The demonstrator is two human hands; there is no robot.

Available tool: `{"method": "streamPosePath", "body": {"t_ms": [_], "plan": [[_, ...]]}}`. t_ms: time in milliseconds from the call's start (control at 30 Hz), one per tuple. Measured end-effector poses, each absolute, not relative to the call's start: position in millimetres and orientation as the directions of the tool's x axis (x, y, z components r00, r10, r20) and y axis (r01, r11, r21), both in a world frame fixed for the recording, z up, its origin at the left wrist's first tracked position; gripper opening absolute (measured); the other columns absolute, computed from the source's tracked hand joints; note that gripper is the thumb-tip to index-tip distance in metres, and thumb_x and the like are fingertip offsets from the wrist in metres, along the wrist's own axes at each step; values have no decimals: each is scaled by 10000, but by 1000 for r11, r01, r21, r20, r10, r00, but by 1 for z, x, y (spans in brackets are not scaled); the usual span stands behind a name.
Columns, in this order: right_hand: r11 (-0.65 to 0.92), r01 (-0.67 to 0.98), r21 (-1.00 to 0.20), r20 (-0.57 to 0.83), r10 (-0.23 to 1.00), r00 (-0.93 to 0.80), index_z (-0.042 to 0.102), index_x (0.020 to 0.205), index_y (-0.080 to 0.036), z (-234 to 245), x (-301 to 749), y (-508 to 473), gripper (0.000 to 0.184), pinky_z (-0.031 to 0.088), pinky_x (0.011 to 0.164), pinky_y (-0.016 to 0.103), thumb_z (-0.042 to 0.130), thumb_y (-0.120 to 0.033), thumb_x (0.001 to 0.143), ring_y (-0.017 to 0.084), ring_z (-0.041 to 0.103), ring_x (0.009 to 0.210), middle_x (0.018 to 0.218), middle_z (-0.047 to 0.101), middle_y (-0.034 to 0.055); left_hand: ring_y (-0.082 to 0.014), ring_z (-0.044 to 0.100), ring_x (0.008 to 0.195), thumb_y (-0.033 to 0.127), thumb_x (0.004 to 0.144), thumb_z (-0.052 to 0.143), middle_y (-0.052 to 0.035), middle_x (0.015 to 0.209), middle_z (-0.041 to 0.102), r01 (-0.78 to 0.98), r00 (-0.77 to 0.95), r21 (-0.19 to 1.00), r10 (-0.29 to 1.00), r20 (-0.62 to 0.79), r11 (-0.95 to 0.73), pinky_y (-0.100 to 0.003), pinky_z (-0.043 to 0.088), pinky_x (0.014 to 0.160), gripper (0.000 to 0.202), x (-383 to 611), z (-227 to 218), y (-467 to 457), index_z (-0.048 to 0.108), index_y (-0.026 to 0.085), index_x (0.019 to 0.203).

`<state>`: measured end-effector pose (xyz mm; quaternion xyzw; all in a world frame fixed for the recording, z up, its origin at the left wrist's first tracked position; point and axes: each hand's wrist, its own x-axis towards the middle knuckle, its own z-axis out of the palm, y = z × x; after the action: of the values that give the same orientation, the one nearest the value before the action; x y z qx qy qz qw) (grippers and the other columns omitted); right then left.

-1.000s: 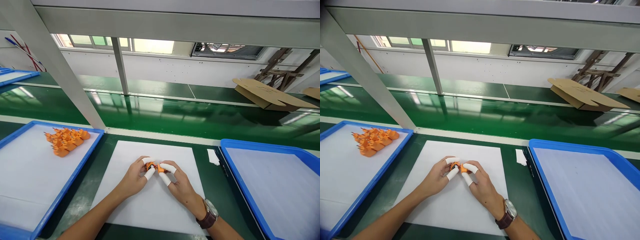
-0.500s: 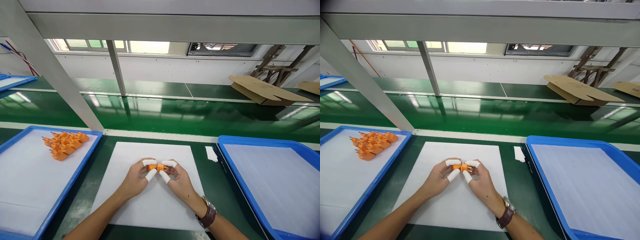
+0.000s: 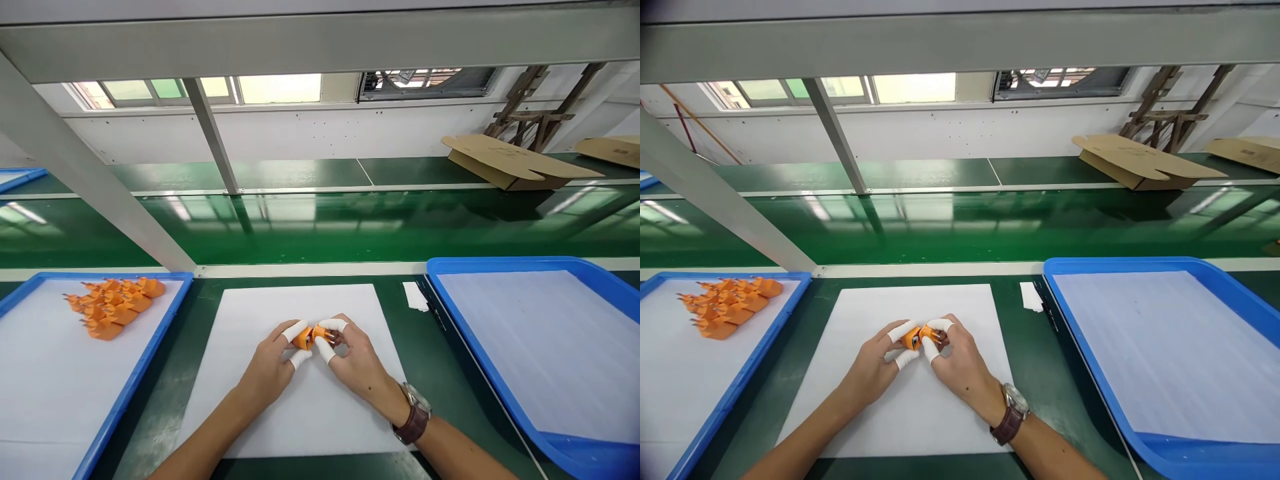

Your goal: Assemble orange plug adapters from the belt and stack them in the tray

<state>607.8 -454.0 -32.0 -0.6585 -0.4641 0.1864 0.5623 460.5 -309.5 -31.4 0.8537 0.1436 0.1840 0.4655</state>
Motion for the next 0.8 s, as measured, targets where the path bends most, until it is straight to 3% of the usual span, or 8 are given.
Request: {"method": "streamPosePath", "body": {"t_ms": [133, 400, 633, 800], "plan": [[51, 434, -900, 272, 842, 465, 627, 1114, -251, -28, 604, -457, 231, 550, 692, 332, 550, -159, 917, 172, 591, 800, 1020, 635, 51, -245, 682, 1132, 259, 921, 642, -52, 1267, 680, 93, 855, 723, 427, 294, -684, -395, 608, 959, 420, 463, -37, -311, 603, 315, 1335], [53, 324, -944, 202, 872, 445, 635, 1158, -265, -29, 605, -453, 236, 582, 770, 365, 566, -193, 943, 197, 626, 892, 1065, 640, 58, -219, 704, 1079, 188, 924, 647, -58, 1237, 693, 33, 823, 552, 337, 458, -833, -375, 641, 893, 403, 465, -45, -313, 580, 265, 1314], [38, 324, -945, 179, 891, 417, 629, 1133, -274, -30, 606, -455, 230, 566, 792, 377, 547, -173, 943, 204, 635, 924, 1154, 645, 63, -200, 709, 1022, 192, 898, 695, -68, 1196, 689, 45, 819, 555, 349, 455, -830, -327, 650, 834, 419, 465, -47, -314, 579, 246, 1297], [7, 210, -978, 96, 903, 419, 637, 1058, -248, -36, 612, -450, 147, 561, 753, 349, 596, -201, 925, 186, 645, 851, 1070, 667, 49, -204, 699, 992, 162, 910, 670, -76, 1173, 685, -6, 798, 530, 315, 514, -848, -338, 642, 801, 403, 469, -48, -314, 576, 248, 1292]]}}
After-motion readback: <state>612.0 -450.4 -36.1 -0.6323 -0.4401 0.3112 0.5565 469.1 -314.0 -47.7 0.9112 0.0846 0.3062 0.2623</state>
